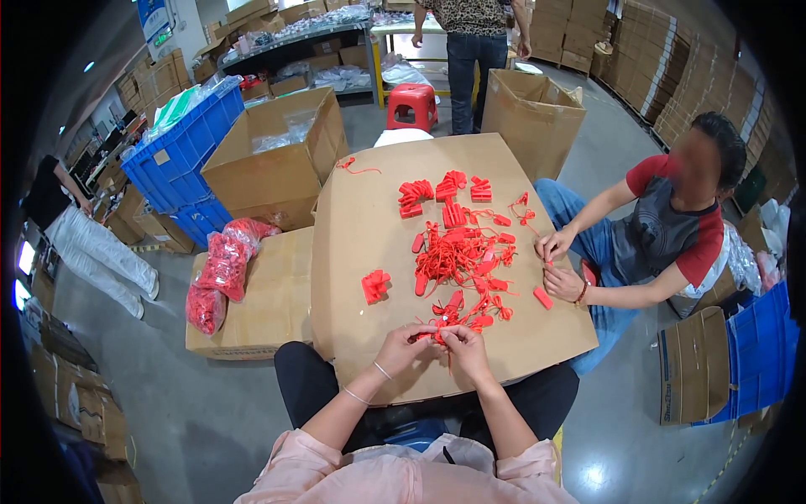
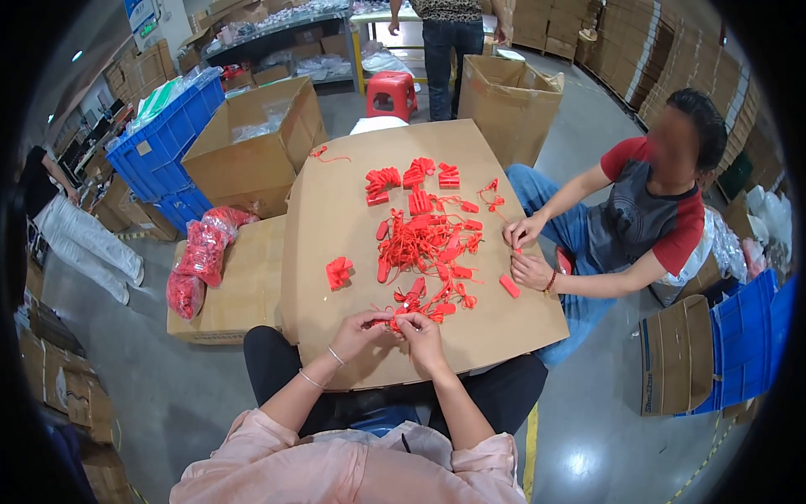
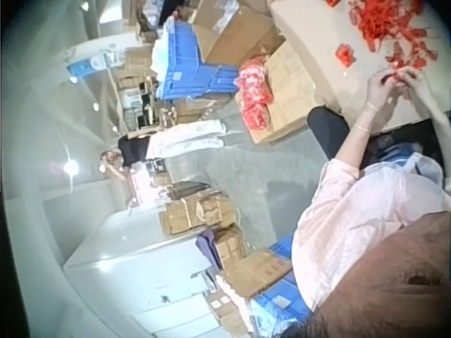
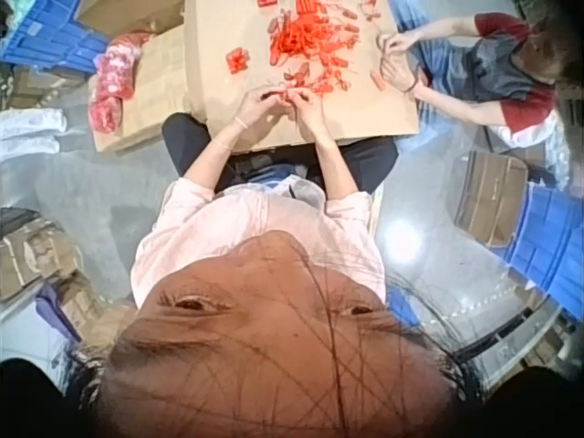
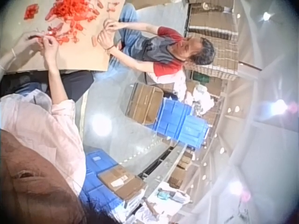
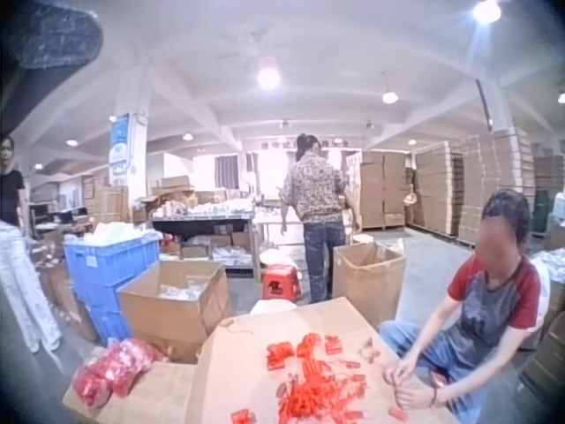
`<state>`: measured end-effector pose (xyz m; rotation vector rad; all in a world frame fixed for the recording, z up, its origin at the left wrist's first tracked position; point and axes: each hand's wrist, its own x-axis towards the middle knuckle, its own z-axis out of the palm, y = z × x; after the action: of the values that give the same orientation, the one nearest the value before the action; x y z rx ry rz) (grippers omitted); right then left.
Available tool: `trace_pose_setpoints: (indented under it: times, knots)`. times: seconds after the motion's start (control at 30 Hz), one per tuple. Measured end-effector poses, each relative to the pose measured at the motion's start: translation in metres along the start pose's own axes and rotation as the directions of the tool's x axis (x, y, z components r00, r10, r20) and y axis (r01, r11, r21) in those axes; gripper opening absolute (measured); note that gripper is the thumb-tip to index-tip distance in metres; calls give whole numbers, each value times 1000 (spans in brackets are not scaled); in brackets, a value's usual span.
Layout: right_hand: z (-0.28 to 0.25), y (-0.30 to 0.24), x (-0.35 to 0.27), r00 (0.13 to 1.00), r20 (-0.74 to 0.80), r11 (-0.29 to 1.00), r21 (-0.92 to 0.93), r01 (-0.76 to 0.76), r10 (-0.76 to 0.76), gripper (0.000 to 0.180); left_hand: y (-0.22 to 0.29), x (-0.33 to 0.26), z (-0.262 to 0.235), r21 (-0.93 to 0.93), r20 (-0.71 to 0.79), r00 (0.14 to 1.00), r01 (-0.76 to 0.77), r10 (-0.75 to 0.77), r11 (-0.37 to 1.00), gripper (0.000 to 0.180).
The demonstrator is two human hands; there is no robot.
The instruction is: Attaching strings to small red tags in a manufacturing or warehouse setting.
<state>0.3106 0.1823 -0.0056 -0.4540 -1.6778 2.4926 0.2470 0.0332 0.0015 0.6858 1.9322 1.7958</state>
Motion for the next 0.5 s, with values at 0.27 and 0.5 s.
trace_pose_setpoints:
  times: [0.27,0.5]
  knots:
    - [1,12,-5,957,286,822,-556,125,47,24,29,7,-4,-335,-42,985,142,-165,931,23]
    - [5,17,-5,932,212,693,-625,360,-293,21,47,10,-25,-301,-200,978,-11,-52,954,23]
